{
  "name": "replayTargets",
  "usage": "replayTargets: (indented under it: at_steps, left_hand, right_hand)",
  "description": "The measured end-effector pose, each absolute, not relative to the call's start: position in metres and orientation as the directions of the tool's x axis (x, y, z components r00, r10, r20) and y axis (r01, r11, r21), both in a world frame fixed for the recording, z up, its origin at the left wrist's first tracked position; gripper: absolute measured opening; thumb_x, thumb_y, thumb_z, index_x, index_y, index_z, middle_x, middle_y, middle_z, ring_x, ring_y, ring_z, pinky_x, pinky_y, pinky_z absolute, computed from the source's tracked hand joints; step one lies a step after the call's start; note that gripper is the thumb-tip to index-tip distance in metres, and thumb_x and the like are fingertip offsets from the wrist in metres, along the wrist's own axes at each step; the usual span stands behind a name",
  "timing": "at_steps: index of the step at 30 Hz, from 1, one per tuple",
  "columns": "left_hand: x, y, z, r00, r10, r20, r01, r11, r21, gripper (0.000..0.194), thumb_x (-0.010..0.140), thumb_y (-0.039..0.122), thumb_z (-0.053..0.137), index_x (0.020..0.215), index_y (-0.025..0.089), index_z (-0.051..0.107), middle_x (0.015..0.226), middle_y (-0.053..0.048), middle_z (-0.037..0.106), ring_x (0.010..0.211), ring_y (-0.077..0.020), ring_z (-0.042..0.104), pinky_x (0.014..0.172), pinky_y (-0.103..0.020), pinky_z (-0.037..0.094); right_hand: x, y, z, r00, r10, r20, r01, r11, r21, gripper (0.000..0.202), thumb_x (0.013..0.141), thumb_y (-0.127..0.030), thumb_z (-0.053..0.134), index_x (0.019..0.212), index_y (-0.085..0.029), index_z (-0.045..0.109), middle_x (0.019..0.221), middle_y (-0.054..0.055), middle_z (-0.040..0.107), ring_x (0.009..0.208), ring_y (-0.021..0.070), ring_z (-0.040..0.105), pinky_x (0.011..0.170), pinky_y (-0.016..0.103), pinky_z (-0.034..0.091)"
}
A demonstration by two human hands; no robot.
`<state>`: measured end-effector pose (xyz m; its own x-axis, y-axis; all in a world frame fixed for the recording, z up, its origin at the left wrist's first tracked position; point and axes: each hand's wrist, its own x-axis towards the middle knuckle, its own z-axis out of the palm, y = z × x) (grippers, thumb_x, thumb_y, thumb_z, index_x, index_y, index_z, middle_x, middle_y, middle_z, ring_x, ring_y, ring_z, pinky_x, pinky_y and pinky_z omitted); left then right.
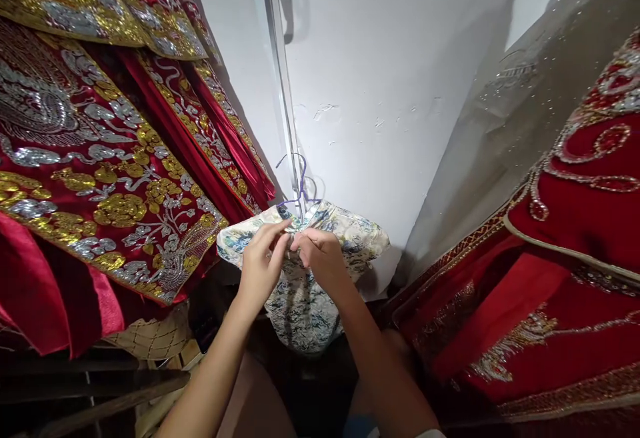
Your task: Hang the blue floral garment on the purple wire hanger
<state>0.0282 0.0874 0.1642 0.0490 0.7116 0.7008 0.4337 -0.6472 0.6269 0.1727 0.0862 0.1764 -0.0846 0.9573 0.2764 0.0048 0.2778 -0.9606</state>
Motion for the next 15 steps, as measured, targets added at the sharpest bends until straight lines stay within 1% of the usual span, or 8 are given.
replayTargets:
  at_steps: [2, 4, 6, 8, 10, 12, 13, 15]
  left_hand:
    - [0.033, 0.097, 0.181, 0.136, 0.656, 0.743, 0.491, -0.696, 0.524, 0.020, 0.099, 0.027, 0.052, 0.101, 0.019, 0.071, 0.094, -0.007, 0.068, 0.088, -0.0187, 0.062, 0.082, -0.030, 0.048]
    - [0.032, 0.101, 0.188, 0.111, 0.595, 0.796, 0.531, -0.713, 0.458, 0.018, 0.098, 0.026, 0.053, 0.092, 0.018, 0.069, 0.089, -0.005, 0.067, 0.086, -0.0181, 0.062, 0.082, -0.029, 0.047]
    - [0.022, 0.103, 0.186, -0.071, 0.543, 0.837, 0.561, -0.672, 0.484, 0.017, 0.097, 0.027, 0.055, 0.091, 0.017, 0.067, 0.089, -0.005, 0.067, 0.088, -0.0180, 0.061, 0.084, -0.030, 0.046]
    - [0.001, 0.106, 0.176, -0.354, 0.508, 0.786, 0.502, -0.605, 0.617, 0.017, 0.096, 0.030, 0.057, 0.090, 0.016, 0.066, 0.089, -0.004, 0.066, 0.087, -0.0166, 0.060, 0.083, -0.028, 0.047]
    - [-0.027, 0.112, 0.159, -0.601, 0.528, 0.600, 0.279, -0.565, 0.776, 0.017, 0.091, 0.032, 0.062, 0.088, 0.015, 0.065, 0.082, -0.001, 0.063, 0.077, -0.0132, 0.058, 0.076, -0.024, 0.047]
    - [-0.052, 0.120, 0.137, -0.706, 0.633, 0.317, -0.073, -0.510, 0.857, 0.018, 0.086, 0.032, 0.067, 0.082, 0.016, 0.061, 0.073, 0.001, 0.058, 0.067, -0.0105, 0.054, 0.070, -0.021, 0.047]
    - [-0.061, 0.124, 0.126, -0.677, 0.712, 0.187, -0.227, -0.443, 0.867, 0.018, 0.084, 0.032, 0.069, 0.083, 0.016, 0.060, 0.071, 0.001, 0.058, 0.066, -0.0108, 0.055, 0.069, -0.022, 0.048]
    - [-0.068, 0.130, 0.104, -0.570, 0.821, 0.026, -0.392, -0.300, 0.870, 0.017, 0.084, 0.033, 0.068, 0.085, 0.017, 0.061, 0.072, -0.001, 0.061, 0.069, -0.0135, 0.059, 0.070, -0.024, 0.051]
  right_hand:
    - [0.173, 0.093, 0.171, -0.026, 0.951, 0.308, 0.075, 0.310, -0.948, 0.028, 0.087, -0.039, 0.054, 0.067, -0.020, 0.062, 0.046, -0.006, 0.041, 0.044, 0.0110, 0.034, 0.047, 0.026, 0.025]
    - [0.172, 0.100, 0.159, 0.012, 0.940, 0.340, 0.161, 0.333, -0.929, 0.027, 0.086, -0.037, 0.054, 0.066, -0.020, 0.060, 0.049, -0.005, 0.040, 0.045, 0.0111, 0.032, 0.048, 0.027, 0.021]
    - [0.172, 0.103, 0.141, -0.026, 0.945, 0.327, 0.200, 0.325, -0.924, 0.028, 0.084, -0.036, 0.053, 0.062, -0.020, 0.059, 0.048, -0.005, 0.038, 0.045, 0.0112, 0.030, 0.048, 0.028, 0.019]
    - [0.172, 0.101, 0.121, -0.103, 0.959, 0.266, 0.150, 0.279, -0.949, 0.030, 0.083, -0.036, 0.053, 0.058, -0.020, 0.058, 0.047, -0.005, 0.036, 0.045, 0.0109, 0.029, 0.048, 0.027, 0.019]
    - [0.172, 0.093, 0.104, -0.165, 0.969, 0.183, 0.037, 0.192, -0.981, 0.031, 0.081, -0.036, 0.054, 0.055, -0.020, 0.056, 0.047, -0.005, 0.035, 0.046, 0.0103, 0.029, 0.048, 0.026, 0.019]
    - [0.171, 0.082, 0.091, -0.226, 0.968, 0.107, -0.072, 0.093, -0.993, 0.030, 0.079, -0.036, 0.055, 0.054, -0.019, 0.056, 0.045, -0.005, 0.036, 0.045, 0.0096, 0.029, 0.048, 0.026, 0.019]
    - [0.171, 0.076, 0.087, -0.255, 0.964, 0.078, -0.111, 0.051, -0.992, 0.029, 0.078, -0.035, 0.055, 0.054, -0.019, 0.057, 0.044, -0.006, 0.036, 0.044, 0.0093, 0.029, 0.048, 0.026, 0.019]
    - [0.170, 0.066, 0.080, -0.301, 0.952, 0.047, -0.164, -0.003, -0.987, 0.028, 0.077, -0.035, 0.056, 0.053, -0.019, 0.057, 0.043, -0.006, 0.038, 0.043, 0.0089, 0.029, 0.047, 0.026, 0.019]
